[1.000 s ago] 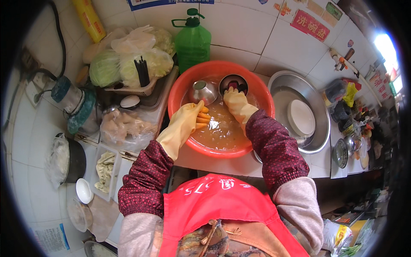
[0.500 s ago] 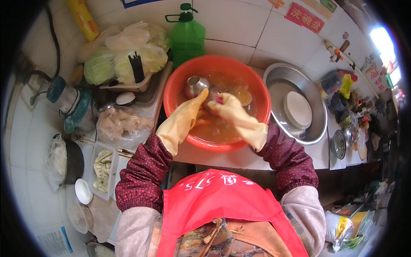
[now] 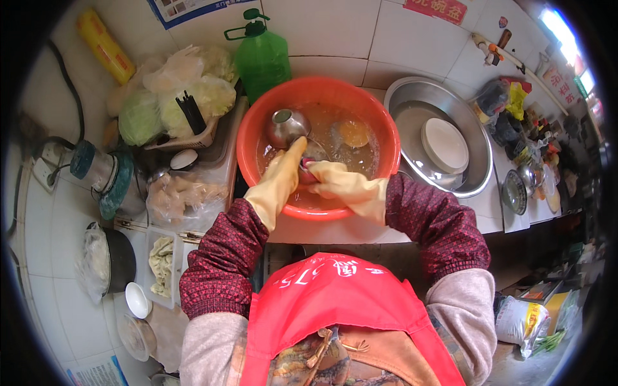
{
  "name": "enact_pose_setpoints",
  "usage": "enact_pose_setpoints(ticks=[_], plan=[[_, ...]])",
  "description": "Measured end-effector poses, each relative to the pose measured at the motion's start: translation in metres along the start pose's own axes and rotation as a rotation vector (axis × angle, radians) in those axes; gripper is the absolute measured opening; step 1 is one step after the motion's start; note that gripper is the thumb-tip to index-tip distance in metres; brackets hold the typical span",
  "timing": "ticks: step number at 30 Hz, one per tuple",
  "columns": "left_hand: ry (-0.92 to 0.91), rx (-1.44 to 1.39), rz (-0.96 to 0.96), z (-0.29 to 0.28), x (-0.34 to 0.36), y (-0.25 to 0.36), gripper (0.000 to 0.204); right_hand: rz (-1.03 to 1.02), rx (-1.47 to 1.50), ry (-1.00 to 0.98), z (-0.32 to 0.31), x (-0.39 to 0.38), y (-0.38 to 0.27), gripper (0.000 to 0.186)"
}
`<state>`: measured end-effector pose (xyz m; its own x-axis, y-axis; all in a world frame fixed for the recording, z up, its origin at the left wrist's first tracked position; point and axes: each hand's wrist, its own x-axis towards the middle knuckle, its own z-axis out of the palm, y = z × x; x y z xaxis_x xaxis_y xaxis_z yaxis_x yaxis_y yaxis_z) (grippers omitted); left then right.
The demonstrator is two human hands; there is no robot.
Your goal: The person washes various dishes in a red basin using a pink sponge. They scrub plates, bowls, and metal cups, then place the cleaned items into a larger metal basin nearby.
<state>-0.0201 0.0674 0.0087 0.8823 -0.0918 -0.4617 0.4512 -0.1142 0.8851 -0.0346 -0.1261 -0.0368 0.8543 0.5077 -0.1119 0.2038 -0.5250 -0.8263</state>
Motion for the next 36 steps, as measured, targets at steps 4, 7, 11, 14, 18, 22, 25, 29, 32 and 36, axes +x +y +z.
enact_pose_setpoints(ticks=[4,7,11,14,18,22,25,29,32,36], plan=[[0.022,-0.048,-0.025,0.006,0.005,0.012,0.058,-0.214,0.470,0.079,0.009,-0.003,-0.018,0.034],[-0.236,-0.272,-0.158,-0.009,0.005,0.028,0.045,-0.230,-0.073,0.200,-0.003,0.000,-0.013,0.041],[-0.180,0.042,-0.125,0.001,0.005,0.041,0.058,-0.040,0.304,0.204,-0.008,0.001,0.000,0.038],[0.092,0.137,0.025,0.021,0.001,0.037,0.069,0.037,0.540,0.062,-0.004,-0.005,0.006,0.040],[-0.225,-0.245,-0.081,0.013,0.008,0.041,0.052,-0.302,-0.149,0.197,0.001,-0.009,0.010,0.044],[-0.268,-0.016,0.012,0.019,0.018,0.037,0.074,-0.024,0.623,0.212,-0.001,-0.006,0.005,0.038],[0.155,0.095,0.029,0.033,0.017,0.031,0.073,-0.302,0.347,0.201,-0.007,-0.008,-0.009,0.039],[-0.291,-0.307,-0.075,0.009,0.011,0.043,0.042,-0.398,-0.457,0.252,-0.023,-0.024,-0.029,0.039],[-0.120,0.032,-0.023,0.006,0.018,0.043,0.066,-0.082,0.441,0.169,-0.023,-0.029,-0.035,0.038],[0.149,0.048,0.029,0.022,0.027,0.015,0.060,-0.296,0.188,0.177,-0.014,-0.017,-0.030,0.043]])
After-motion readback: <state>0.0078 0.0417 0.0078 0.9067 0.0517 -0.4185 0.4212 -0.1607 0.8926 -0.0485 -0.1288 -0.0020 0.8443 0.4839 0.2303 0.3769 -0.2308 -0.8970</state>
